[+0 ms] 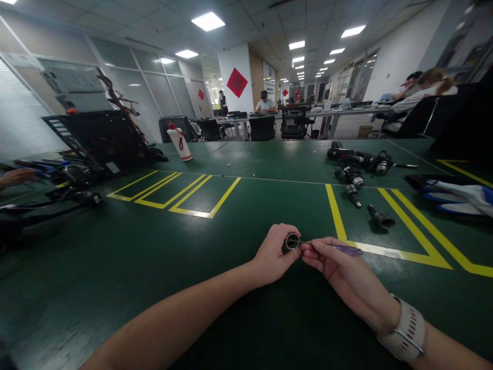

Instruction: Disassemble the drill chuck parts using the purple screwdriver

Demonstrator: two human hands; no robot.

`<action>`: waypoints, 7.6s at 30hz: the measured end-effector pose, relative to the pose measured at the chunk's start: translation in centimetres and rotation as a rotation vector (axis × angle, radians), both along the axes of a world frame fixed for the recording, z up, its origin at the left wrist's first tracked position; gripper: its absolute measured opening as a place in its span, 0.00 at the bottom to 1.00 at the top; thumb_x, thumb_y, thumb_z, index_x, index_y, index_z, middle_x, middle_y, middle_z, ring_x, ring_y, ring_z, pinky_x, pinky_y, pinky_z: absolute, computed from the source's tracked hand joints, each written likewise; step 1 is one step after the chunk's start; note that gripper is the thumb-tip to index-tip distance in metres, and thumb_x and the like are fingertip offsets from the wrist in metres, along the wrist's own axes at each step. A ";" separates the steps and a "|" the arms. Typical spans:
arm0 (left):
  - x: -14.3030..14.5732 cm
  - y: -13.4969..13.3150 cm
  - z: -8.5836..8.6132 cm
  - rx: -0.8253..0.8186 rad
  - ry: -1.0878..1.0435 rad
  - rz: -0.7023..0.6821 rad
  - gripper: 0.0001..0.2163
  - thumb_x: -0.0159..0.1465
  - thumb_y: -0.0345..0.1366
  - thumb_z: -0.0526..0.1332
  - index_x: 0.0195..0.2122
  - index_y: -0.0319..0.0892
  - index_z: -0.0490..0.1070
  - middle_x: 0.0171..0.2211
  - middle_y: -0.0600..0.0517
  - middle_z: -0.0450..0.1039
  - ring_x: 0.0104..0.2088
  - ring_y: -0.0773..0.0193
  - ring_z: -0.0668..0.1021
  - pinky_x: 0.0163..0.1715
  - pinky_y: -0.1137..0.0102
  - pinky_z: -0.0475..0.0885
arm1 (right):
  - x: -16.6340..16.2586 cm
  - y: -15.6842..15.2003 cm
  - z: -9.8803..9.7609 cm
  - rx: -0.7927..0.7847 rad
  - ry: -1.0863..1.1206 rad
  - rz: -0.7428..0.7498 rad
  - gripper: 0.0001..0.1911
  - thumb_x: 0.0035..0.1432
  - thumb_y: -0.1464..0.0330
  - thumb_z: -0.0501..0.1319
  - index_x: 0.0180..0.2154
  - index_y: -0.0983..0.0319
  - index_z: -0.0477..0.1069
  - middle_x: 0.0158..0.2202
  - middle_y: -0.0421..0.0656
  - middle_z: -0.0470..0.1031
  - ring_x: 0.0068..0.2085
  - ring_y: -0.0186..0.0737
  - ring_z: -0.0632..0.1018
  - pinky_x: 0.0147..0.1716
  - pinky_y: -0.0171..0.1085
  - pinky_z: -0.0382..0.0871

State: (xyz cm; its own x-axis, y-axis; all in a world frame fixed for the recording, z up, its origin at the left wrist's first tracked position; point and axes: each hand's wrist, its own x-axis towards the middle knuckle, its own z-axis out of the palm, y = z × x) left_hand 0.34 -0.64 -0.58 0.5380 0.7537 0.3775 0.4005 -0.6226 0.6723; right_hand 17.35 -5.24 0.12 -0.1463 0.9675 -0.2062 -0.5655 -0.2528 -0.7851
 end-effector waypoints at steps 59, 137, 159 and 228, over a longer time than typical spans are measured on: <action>0.6 -0.5 -0.5 -0.656 -0.555 0.025 0.20 0.58 0.23 0.56 0.51 0.43 0.66 0.49 0.47 0.69 0.50 0.59 0.73 0.53 0.58 0.66 | -0.5 -1.7 0.4 0.674 -0.967 -0.190 0.06 0.56 0.69 0.59 0.36 0.59 0.74 0.34 0.44 0.78 0.33 0.42 0.79 0.31 0.40 0.75; 1.0 -0.4 -0.8 -0.435 -0.595 0.218 0.08 0.55 0.25 0.60 0.36 0.36 0.74 0.42 0.44 0.76 0.40 0.61 0.79 0.42 0.63 0.76 | -0.1 -2.5 0.0 1.188 -1.362 -0.197 0.12 0.58 0.75 0.55 0.44 0.63 0.70 0.39 0.50 0.78 0.40 0.45 0.80 0.37 0.43 0.78; 0.8 -0.3 -1.5 -0.394 -0.583 0.174 0.09 0.57 0.28 0.60 0.38 0.37 0.75 0.44 0.45 0.74 0.42 0.61 0.78 0.42 0.63 0.76 | -0.1 -2.4 -0.1 1.189 -1.372 -0.192 0.12 0.58 0.74 0.55 0.44 0.62 0.70 0.40 0.50 0.78 0.40 0.45 0.80 0.37 0.44 0.78; 2.6 4.5 -2.1 -0.161 -0.420 0.095 0.19 0.51 0.29 0.67 0.45 0.44 0.73 0.44 0.48 0.69 0.42 0.60 0.74 0.40 0.66 0.73 | 1.5 0.4 0.1 0.725 -1.136 -0.228 0.11 0.57 0.67 0.56 0.40 0.59 0.74 0.39 0.47 0.78 0.39 0.45 0.78 0.38 0.44 0.73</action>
